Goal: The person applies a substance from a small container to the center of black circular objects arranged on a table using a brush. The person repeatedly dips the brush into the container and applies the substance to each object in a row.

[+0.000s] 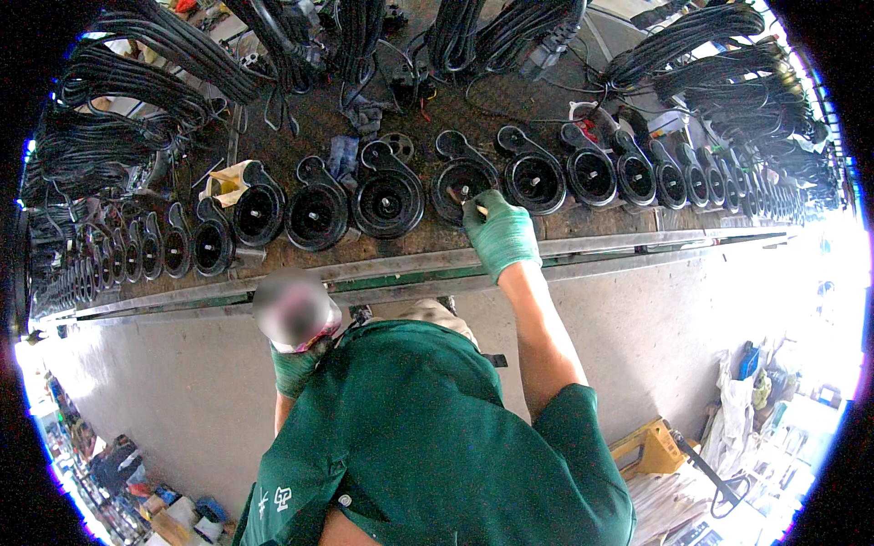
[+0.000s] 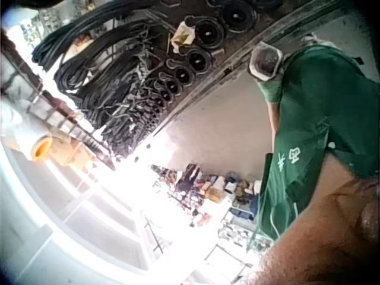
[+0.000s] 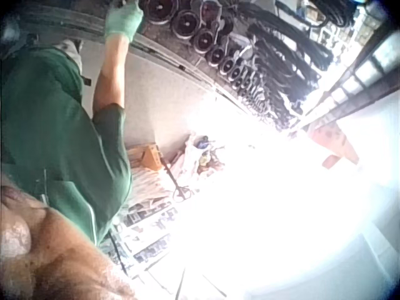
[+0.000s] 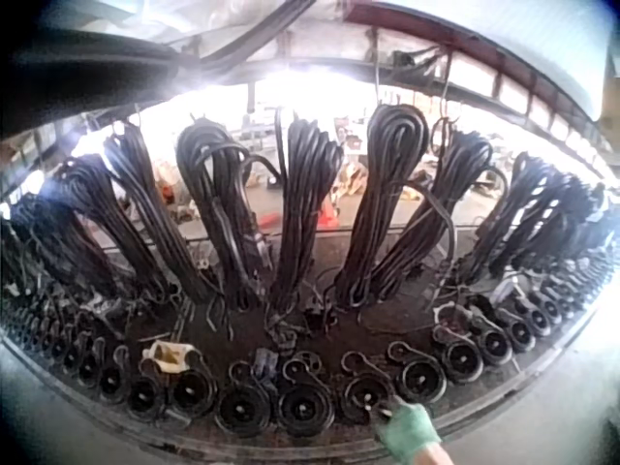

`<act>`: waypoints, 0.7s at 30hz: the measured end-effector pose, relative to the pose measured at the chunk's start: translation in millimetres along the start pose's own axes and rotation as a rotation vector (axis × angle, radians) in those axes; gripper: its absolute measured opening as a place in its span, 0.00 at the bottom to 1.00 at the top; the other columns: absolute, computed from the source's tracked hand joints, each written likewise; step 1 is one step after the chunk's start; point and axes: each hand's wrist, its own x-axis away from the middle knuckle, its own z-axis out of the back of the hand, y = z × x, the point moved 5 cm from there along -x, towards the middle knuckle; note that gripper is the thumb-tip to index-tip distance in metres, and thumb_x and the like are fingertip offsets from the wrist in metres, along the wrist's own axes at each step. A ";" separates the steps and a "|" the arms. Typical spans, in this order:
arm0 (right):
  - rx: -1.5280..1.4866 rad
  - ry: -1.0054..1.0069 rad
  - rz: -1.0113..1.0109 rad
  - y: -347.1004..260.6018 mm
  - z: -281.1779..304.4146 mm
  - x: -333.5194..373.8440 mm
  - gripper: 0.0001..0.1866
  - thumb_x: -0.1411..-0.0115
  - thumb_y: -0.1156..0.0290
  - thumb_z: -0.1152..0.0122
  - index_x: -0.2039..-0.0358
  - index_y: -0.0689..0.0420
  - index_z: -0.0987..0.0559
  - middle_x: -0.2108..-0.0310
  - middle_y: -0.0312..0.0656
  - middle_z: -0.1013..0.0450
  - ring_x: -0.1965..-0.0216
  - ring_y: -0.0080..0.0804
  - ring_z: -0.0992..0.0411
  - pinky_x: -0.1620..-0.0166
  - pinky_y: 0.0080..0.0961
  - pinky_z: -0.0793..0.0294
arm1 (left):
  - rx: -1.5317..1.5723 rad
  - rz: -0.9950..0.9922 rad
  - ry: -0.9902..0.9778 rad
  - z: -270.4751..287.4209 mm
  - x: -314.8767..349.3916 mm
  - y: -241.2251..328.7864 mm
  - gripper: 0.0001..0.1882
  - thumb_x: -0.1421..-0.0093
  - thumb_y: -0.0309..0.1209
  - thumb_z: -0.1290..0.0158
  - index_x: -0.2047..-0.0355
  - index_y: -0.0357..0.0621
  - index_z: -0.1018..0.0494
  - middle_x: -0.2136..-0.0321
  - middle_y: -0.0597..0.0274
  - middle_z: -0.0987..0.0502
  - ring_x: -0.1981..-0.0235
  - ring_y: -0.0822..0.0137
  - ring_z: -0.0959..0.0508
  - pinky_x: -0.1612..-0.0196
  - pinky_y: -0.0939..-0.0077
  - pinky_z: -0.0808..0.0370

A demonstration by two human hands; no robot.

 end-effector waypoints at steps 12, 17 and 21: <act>0.068 0.263 0.407 -24.5 27.2 66.7 0.19 0.44 0.78 0.35 0.50 0.55 0.19 0.61 0.48 0.21 0.65 0.48 0.20 0.64 0.36 0.20 | 0.025 -0.184 0.037 1.8 -4.7 8.1 0.43 0.54 0.19 0.30 0.38 0.37 0.38 0.44 0.51 0.28 0.45 0.58 0.23 0.40 0.59 0.25; -0.327 0.307 0.190 8.9 48.8 42.9 0.19 0.39 0.83 0.39 0.47 0.59 0.19 0.55 0.47 0.18 0.58 0.31 0.19 0.56 0.26 0.20 | 0.089 -0.146 -0.034 0.1 -8.2 8.7 0.43 0.53 0.18 0.31 0.38 0.38 0.38 0.44 0.52 0.28 0.44 0.58 0.24 0.40 0.59 0.25; -0.566 0.106 -0.066 22.2 59.1 34.6 0.16 0.36 0.79 0.39 0.48 0.59 0.18 0.64 0.44 0.18 0.64 0.18 0.23 0.58 0.20 0.22 | 0.093 -0.173 -0.028 -2.9 -11.2 14.4 0.43 0.51 0.19 0.30 0.37 0.38 0.39 0.44 0.51 0.28 0.44 0.58 0.24 0.40 0.60 0.25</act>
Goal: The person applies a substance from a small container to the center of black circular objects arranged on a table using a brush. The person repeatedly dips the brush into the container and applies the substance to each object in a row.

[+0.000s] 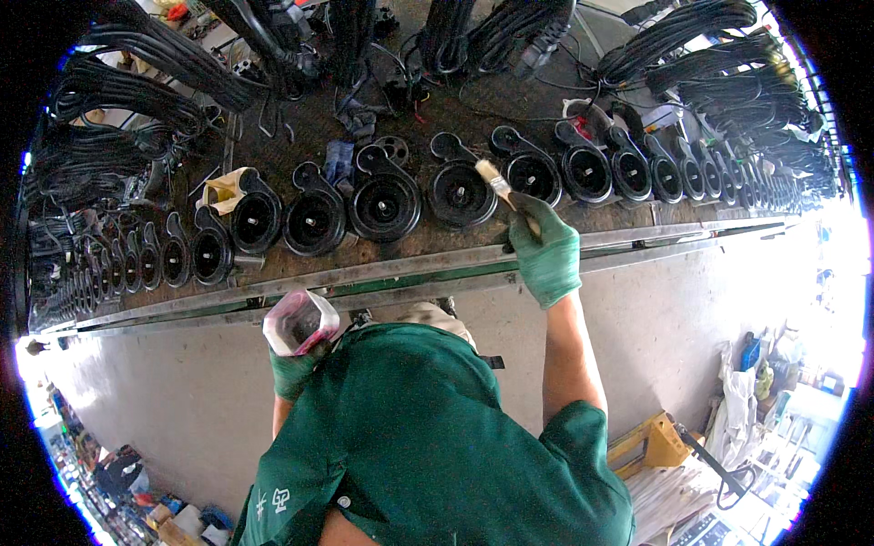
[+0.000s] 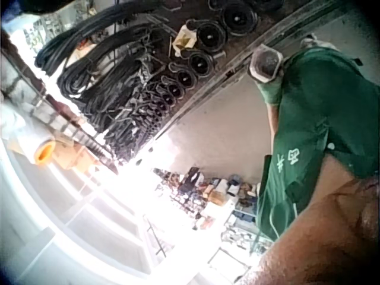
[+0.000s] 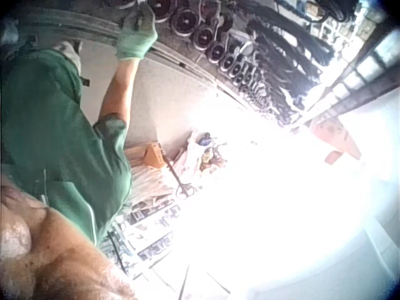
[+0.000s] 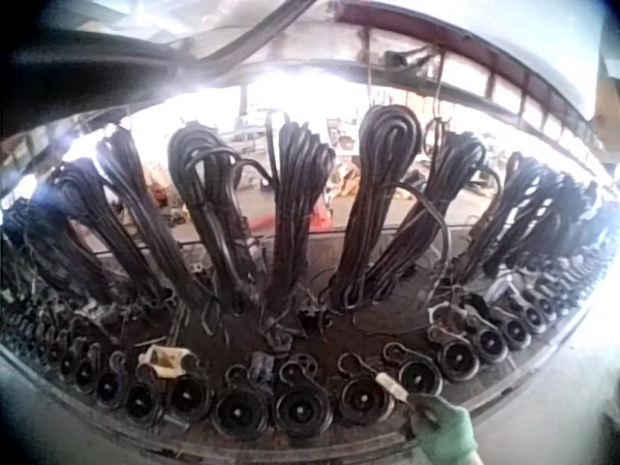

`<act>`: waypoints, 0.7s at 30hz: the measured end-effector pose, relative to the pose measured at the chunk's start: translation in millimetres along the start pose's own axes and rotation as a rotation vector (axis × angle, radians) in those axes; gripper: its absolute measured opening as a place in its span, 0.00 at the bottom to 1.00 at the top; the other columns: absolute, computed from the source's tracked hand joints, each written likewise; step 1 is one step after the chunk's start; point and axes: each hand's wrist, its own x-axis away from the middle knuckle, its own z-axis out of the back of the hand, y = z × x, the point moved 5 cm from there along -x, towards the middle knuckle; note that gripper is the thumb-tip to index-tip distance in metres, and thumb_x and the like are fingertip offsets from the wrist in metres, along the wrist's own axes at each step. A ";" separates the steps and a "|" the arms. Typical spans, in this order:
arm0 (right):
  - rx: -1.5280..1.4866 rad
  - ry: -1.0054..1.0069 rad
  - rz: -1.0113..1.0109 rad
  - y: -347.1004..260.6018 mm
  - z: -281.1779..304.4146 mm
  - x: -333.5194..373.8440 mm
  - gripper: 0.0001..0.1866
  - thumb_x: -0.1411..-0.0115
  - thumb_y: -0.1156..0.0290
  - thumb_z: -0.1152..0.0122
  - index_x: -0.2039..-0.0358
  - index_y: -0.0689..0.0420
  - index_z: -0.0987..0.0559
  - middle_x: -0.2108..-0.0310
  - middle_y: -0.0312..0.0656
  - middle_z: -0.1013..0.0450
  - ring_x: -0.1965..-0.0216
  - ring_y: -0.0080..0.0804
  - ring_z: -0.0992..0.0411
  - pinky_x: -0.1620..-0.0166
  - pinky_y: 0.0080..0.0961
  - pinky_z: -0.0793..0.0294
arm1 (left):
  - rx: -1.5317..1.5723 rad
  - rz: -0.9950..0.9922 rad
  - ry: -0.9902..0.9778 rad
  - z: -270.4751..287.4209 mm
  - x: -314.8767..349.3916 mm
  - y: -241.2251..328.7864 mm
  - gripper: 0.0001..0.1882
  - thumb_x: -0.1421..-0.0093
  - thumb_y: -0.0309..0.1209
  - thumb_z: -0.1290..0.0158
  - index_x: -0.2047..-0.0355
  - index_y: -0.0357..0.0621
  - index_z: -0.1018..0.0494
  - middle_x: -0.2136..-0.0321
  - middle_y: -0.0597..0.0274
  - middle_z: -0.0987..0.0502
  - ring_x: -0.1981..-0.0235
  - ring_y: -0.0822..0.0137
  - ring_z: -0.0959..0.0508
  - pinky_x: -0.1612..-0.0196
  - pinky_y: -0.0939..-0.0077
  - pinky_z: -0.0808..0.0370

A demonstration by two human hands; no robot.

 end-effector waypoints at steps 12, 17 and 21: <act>0.827 -0.572 0.203 -23.7 -48.3 -77.1 0.13 0.37 0.65 0.38 0.56 0.56 0.15 0.70 0.53 0.20 0.73 0.43 0.22 0.64 0.34 0.22 | -0.090 -0.064 -0.001 -18.7 -6.0 2.8 0.36 0.49 0.21 0.30 0.42 0.37 0.35 0.49 0.51 0.24 0.51 0.62 0.22 0.47 0.64 0.23; 0.630 -0.511 0.286 -32.0 -47.8 -79.5 0.12 0.35 0.75 0.39 0.52 0.58 0.17 0.60 0.49 0.18 0.64 0.33 0.20 0.57 0.28 0.21 | -0.070 -0.035 0.030 -20.0 -3.9 7.0 0.35 0.48 0.21 0.30 0.42 0.37 0.34 0.50 0.52 0.23 0.53 0.63 0.21 0.49 0.65 0.22; 0.146 -0.362 0.253 -37.9 -1.7 -70.8 0.15 0.35 0.82 0.40 0.49 0.61 0.19 0.55 0.39 0.18 0.56 0.21 0.23 0.51 0.21 0.23 | -0.078 0.017 0.081 -13.3 9.1 0.9 0.36 0.49 0.22 0.30 0.41 0.39 0.34 0.47 0.51 0.25 0.50 0.62 0.21 0.46 0.63 0.22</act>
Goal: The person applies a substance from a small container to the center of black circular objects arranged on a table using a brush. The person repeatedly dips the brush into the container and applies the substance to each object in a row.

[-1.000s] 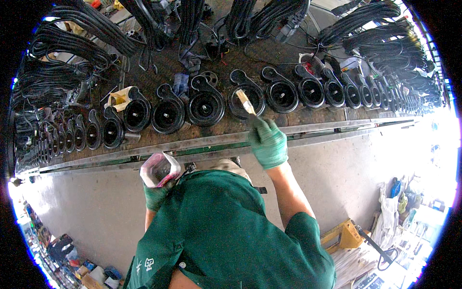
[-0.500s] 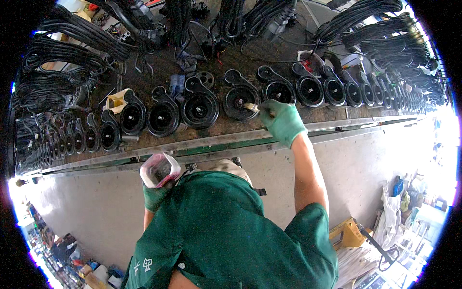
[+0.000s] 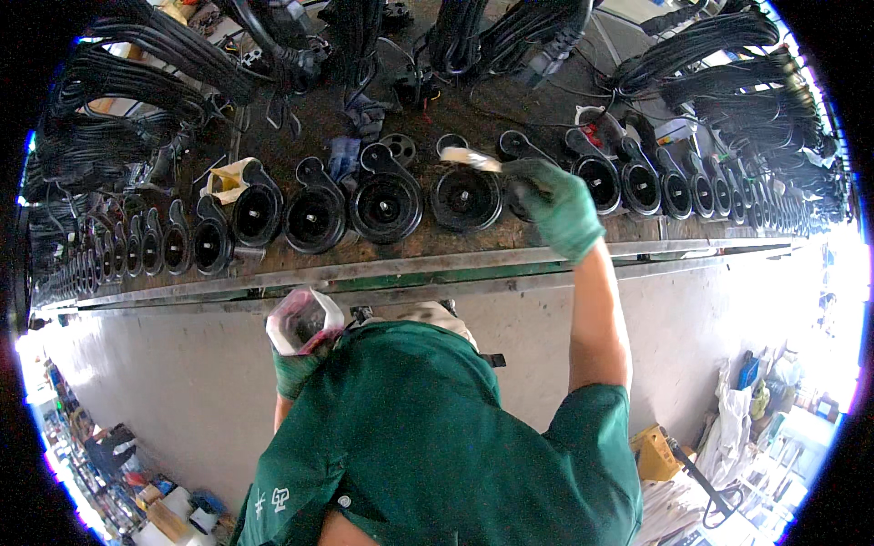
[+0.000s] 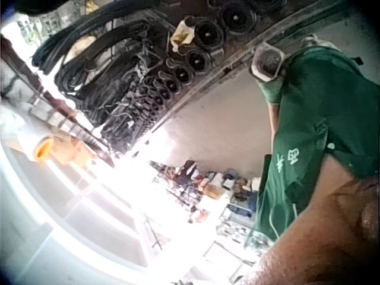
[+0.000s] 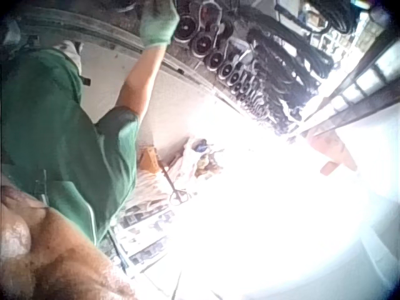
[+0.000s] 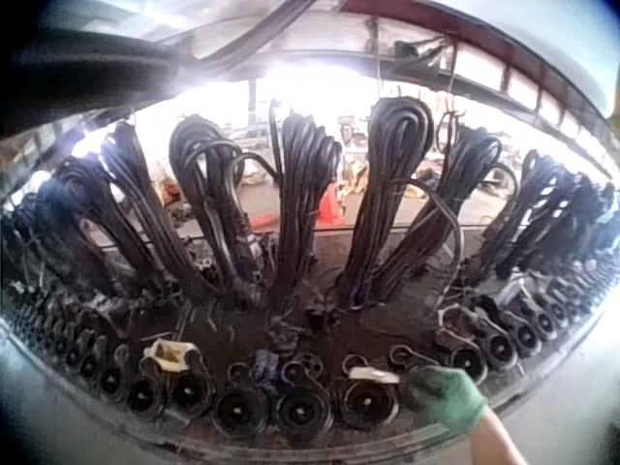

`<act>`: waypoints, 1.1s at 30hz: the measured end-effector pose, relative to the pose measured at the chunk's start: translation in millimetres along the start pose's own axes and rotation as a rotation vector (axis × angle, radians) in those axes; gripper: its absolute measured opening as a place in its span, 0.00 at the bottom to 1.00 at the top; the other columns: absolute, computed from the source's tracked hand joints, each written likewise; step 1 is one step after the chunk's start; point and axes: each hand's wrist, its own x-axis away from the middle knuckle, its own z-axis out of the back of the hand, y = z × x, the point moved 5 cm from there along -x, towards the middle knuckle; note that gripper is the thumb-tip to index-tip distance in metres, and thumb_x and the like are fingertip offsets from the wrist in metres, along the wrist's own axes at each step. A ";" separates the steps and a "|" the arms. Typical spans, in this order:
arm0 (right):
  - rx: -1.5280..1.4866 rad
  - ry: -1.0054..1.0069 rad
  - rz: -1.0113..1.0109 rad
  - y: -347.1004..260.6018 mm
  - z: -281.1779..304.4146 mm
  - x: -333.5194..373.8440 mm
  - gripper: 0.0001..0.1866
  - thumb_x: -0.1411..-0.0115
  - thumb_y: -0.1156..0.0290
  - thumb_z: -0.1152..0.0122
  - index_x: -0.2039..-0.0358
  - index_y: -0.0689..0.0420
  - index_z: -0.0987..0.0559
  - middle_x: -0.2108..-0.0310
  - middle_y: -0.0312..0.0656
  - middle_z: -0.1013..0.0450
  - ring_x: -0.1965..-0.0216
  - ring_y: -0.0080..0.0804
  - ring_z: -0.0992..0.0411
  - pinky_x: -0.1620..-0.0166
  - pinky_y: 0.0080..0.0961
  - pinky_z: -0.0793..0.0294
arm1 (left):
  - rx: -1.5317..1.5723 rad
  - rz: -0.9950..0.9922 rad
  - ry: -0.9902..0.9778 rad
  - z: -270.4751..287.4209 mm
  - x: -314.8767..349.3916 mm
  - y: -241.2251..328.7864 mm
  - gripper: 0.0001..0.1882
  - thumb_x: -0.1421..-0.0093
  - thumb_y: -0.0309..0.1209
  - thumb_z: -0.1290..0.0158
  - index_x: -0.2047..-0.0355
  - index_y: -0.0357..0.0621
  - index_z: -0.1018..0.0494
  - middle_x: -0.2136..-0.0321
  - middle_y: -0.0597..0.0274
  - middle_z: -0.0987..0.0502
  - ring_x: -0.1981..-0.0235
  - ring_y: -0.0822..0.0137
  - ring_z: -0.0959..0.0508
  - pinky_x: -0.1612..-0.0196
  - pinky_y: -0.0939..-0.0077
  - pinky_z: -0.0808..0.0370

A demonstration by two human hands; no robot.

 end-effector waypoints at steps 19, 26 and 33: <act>0.314 -0.235 -0.331 18.5 -40.1 7.0 0.17 0.33 0.60 0.37 0.53 0.59 0.17 0.66 0.54 0.18 0.68 0.43 0.18 0.63 0.34 0.21 | -0.051 -0.004 -0.048 3.3 4.5 -10.9 0.41 0.53 0.23 0.28 0.40 0.37 0.34 0.45 0.49 0.26 0.45 0.58 0.23 0.41 0.59 0.25; 0.534 0.021 0.146 -12.4 -65.1 21.8 0.14 0.37 0.70 0.33 0.52 0.59 0.17 0.69 0.48 0.18 0.70 0.29 0.19 0.68 0.29 0.21 | 0.011 0.004 -0.044 9.4 5.0 -11.6 0.40 0.52 0.24 0.28 0.40 0.37 0.35 0.44 0.52 0.26 0.44 0.58 0.23 0.40 0.60 0.25; 0.408 0.408 0.206 -14.5 -26.3 61.1 0.13 0.38 0.78 0.34 0.53 0.57 0.16 0.67 0.45 0.17 0.70 0.26 0.20 0.66 0.26 0.21 | 0.122 0.015 0.022 8.3 4.3 -12.1 0.41 0.57 0.26 0.25 0.42 0.37 0.31 0.46 0.53 0.24 0.45 0.60 0.22 0.42 0.64 0.25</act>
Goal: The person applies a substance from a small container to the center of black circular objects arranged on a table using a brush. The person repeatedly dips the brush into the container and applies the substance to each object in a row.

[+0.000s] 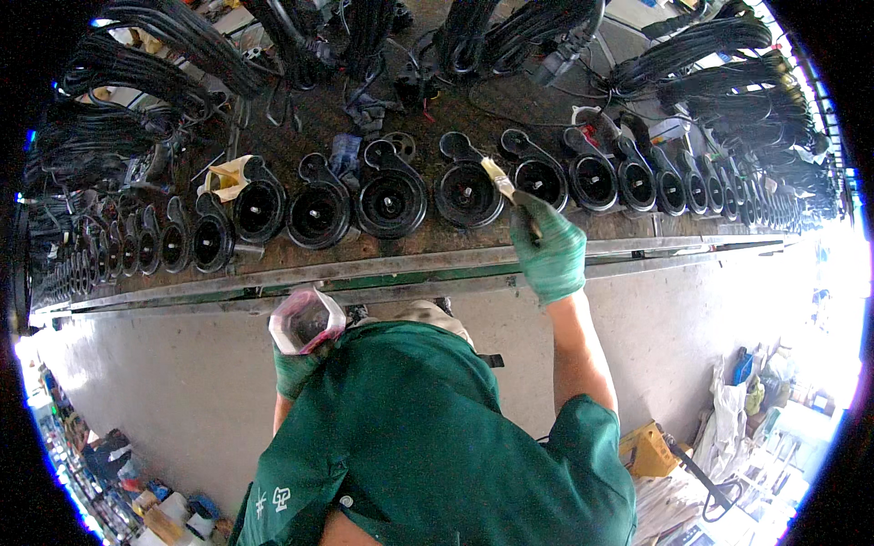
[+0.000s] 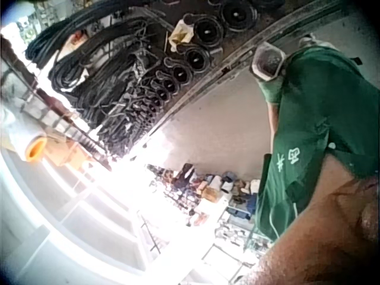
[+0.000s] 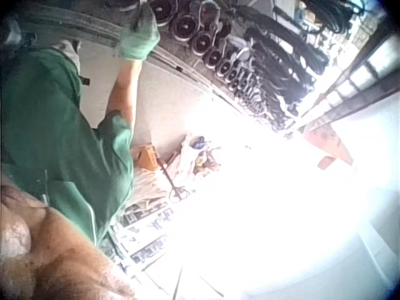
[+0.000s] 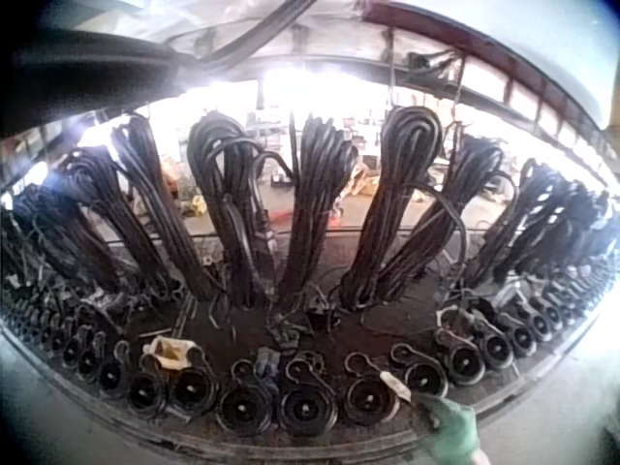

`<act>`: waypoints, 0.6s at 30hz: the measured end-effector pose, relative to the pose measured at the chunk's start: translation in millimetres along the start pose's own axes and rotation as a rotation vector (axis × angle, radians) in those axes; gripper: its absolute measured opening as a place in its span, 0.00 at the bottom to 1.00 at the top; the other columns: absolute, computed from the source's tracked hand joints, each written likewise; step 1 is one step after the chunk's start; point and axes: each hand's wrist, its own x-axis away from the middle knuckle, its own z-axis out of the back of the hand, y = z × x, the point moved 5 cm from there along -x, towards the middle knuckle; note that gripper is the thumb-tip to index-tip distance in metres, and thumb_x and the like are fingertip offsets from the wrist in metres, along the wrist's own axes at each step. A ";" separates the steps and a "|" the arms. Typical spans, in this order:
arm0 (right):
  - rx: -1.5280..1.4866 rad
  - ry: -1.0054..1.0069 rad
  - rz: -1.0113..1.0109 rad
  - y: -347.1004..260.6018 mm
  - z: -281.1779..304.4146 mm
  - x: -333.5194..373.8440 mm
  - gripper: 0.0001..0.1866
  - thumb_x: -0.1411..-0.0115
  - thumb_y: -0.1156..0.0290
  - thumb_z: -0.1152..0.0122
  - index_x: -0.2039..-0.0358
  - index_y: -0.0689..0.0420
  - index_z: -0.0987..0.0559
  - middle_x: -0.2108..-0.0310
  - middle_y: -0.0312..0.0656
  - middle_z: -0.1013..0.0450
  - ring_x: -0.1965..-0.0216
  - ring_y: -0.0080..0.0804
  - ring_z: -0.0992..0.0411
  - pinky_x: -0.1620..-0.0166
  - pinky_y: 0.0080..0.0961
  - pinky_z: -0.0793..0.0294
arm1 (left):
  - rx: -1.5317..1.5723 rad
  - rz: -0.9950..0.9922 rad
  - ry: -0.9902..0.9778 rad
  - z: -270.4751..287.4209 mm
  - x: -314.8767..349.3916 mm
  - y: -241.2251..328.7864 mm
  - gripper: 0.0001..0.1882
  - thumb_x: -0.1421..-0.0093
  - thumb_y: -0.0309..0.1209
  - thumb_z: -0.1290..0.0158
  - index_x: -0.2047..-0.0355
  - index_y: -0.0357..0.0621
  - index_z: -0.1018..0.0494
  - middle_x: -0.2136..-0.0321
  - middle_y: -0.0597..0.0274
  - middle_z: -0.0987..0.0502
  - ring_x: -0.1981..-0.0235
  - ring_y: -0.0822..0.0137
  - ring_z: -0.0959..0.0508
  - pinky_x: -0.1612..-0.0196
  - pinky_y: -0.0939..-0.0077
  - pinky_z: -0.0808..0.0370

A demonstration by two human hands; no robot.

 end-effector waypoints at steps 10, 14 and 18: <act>-0.404 -0.252 -0.638 31.8 -0.9 -2.4 0.09 0.34 0.71 0.36 0.57 0.61 0.17 0.78 0.41 0.23 0.81 0.20 0.27 0.76 0.24 0.28 | -0.052 0.103 -0.045 -8.4 -5.0 0.0 0.42 0.54 0.22 0.29 0.39 0.38 0.35 0.44 0.53 0.27 0.44 0.59 0.24 0.40 0.62 0.26; -0.233 -0.347 -0.579 30.1 -0.6 -15.2 0.09 0.35 0.70 0.35 0.58 0.61 0.17 0.77 0.44 0.22 0.79 0.19 0.27 0.75 0.23 0.29 | -0.058 0.131 -0.079 -14.5 -6.4 -8.2 0.43 0.55 0.22 0.29 0.39 0.38 0.37 0.44 0.54 0.27 0.43 0.61 0.25 0.40 0.64 0.26; -0.173 -0.301 -0.378 41.8 7.0 -26.1 0.09 0.35 0.70 0.34 0.57 0.60 0.17 0.73 0.47 0.21 0.75 0.17 0.26 0.72 0.20 0.29 | -0.127 0.074 -0.138 -15.9 -10.1 -24.9 0.50 0.54 0.25 0.25 0.37 0.41 0.46 0.44 0.55 0.29 0.43 0.61 0.25 0.41 0.65 0.25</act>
